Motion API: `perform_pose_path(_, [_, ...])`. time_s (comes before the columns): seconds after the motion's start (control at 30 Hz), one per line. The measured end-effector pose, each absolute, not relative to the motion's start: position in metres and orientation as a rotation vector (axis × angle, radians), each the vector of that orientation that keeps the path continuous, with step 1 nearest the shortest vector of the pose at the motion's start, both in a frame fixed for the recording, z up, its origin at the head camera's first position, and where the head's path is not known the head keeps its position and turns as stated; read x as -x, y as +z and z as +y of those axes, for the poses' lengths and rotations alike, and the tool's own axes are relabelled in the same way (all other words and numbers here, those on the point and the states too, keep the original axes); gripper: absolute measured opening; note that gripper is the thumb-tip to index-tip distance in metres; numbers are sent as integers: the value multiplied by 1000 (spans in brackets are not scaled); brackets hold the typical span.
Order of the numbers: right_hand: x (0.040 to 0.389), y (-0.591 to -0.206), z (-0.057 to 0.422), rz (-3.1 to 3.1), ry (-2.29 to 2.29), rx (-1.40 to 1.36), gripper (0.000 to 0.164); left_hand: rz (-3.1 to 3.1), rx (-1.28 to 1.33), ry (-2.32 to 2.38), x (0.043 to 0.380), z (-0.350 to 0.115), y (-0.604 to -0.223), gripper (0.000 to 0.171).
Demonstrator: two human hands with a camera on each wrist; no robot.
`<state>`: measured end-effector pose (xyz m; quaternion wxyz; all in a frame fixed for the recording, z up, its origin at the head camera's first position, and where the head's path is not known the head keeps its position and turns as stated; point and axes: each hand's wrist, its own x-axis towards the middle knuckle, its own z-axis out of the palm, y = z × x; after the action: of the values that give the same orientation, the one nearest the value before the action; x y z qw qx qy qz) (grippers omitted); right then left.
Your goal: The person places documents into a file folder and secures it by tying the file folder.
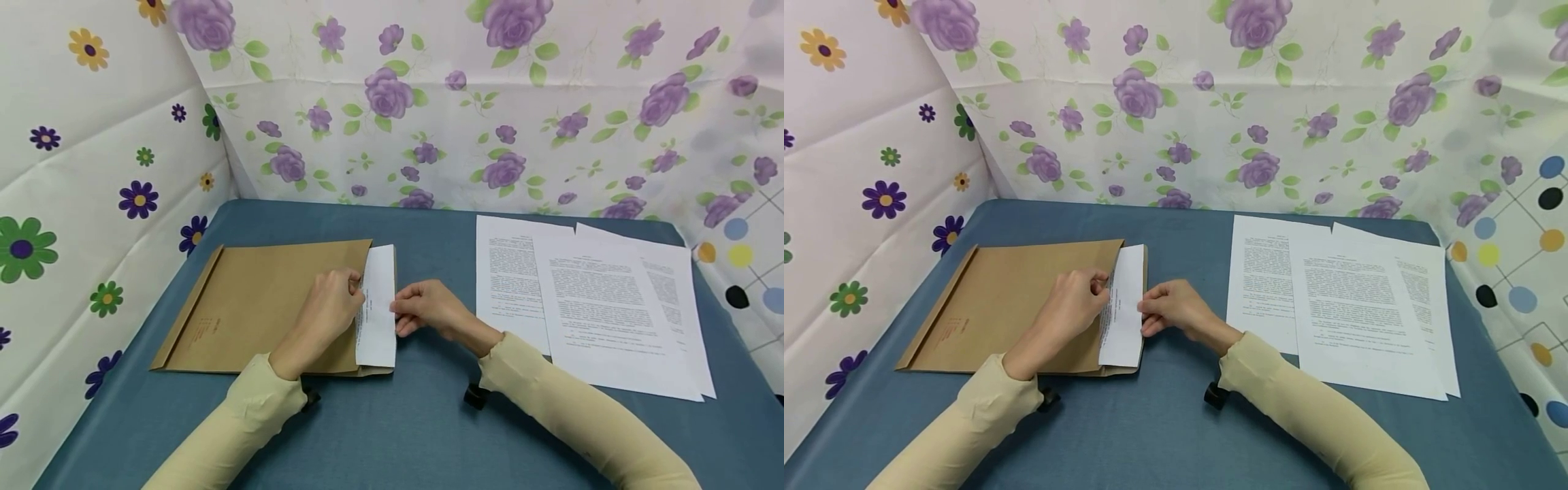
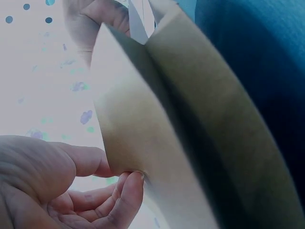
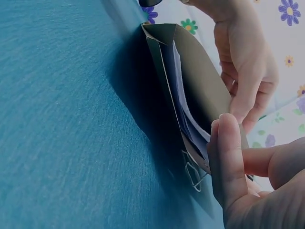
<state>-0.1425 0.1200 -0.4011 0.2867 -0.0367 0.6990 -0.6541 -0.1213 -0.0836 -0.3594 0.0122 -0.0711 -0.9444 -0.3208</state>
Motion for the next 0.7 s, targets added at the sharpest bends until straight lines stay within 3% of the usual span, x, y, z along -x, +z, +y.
perform_pose_path(0.7, [146, -396, 107, 1807, -1688, 15, 15, -2978, 199, -966, 121, -82, -357, 27])
